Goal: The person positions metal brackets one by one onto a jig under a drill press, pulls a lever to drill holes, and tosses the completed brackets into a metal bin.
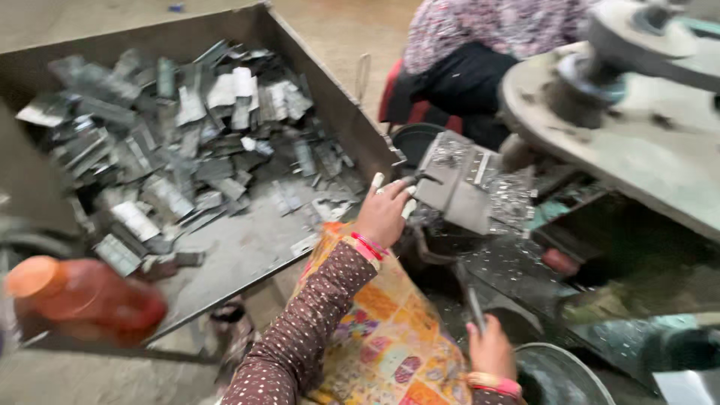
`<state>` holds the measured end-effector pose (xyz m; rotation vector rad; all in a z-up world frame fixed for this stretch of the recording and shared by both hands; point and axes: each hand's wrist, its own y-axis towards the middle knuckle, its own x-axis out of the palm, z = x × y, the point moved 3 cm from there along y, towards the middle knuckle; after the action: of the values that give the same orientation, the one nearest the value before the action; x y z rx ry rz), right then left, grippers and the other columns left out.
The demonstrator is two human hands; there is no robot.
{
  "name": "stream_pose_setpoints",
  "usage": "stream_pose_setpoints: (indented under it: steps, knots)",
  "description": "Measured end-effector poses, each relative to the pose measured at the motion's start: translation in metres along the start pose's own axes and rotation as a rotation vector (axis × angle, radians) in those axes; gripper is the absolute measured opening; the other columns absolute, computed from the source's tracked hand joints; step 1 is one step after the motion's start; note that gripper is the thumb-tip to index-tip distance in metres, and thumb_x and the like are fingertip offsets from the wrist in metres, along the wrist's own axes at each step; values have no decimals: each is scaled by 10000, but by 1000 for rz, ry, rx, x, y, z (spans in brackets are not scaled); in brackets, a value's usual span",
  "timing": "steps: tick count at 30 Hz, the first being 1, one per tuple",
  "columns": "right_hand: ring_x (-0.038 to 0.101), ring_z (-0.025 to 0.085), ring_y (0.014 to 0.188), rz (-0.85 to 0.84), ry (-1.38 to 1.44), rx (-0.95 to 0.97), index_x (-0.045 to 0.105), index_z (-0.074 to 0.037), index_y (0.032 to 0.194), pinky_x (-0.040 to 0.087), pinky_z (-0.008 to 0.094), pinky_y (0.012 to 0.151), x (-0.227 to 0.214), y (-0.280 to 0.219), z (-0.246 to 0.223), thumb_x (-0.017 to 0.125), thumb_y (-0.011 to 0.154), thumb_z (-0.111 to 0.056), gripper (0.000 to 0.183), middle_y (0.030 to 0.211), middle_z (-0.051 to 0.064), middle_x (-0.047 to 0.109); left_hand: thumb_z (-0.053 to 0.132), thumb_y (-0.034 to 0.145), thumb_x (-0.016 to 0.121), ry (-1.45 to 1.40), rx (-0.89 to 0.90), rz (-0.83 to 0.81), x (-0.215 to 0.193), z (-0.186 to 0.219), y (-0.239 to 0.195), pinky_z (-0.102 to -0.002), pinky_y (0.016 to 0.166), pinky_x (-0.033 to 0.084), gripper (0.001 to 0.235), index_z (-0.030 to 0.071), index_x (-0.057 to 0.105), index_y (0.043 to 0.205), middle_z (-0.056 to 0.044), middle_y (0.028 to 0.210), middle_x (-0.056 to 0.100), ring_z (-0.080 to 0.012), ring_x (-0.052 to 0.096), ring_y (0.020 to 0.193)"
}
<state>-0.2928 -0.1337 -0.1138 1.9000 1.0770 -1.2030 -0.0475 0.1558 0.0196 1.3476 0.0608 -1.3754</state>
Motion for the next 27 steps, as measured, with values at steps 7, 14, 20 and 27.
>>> stream_pose_setpoints:
  steps: [7, 14, 20, 27]
  knots:
    - [710, 415, 928, 168, -110, -13, 701, -203, 1289, 557, 534, 765, -38, 4, -29, 695, 983, -485, 417, 1006, 164, 742, 183, 873, 715, 423, -602, -137, -95, -210, -176, -519, 819, 537, 256, 69, 677, 1099, -174, 1270, 646, -387, 695, 908]
    - [718, 357, 869, 195, -141, -72, 714, -156, 1246, 567, 473, 748, -12, 6, 10, 718, 1005, -467, 393, 981, 172, 740, 251, 883, 798, 552, -1094, -62, -147, -351, -233, -494, 928, 538, 482, -22, 613, 1235, -232, 1331, 569, -436, 645, 1087]
    - [729, 393, 923, 83, -177, 35, 715, -112, 1281, 581, 496, 823, -10, 10, 27, 728, 982, -471, 467, 986, 224, 736, 233, 817, 805, 508, -1279, 79, -134, -389, -212, -464, 976, 470, 679, -84, 494, 1331, -251, 1373, 472, -433, 547, 1168]
    - [729, 372, 936, 109, -151, 27, 725, -93, 1237, 577, 501, 870, -10, 6, 27, 705, 1011, -482, 450, 1030, 219, 742, 120, 1091, 460, 759, -1096, 196, -78, -422, -242, -424, 890, 554, 274, -43, 555, 1290, -235, 1219, 624, -378, 655, 1040]
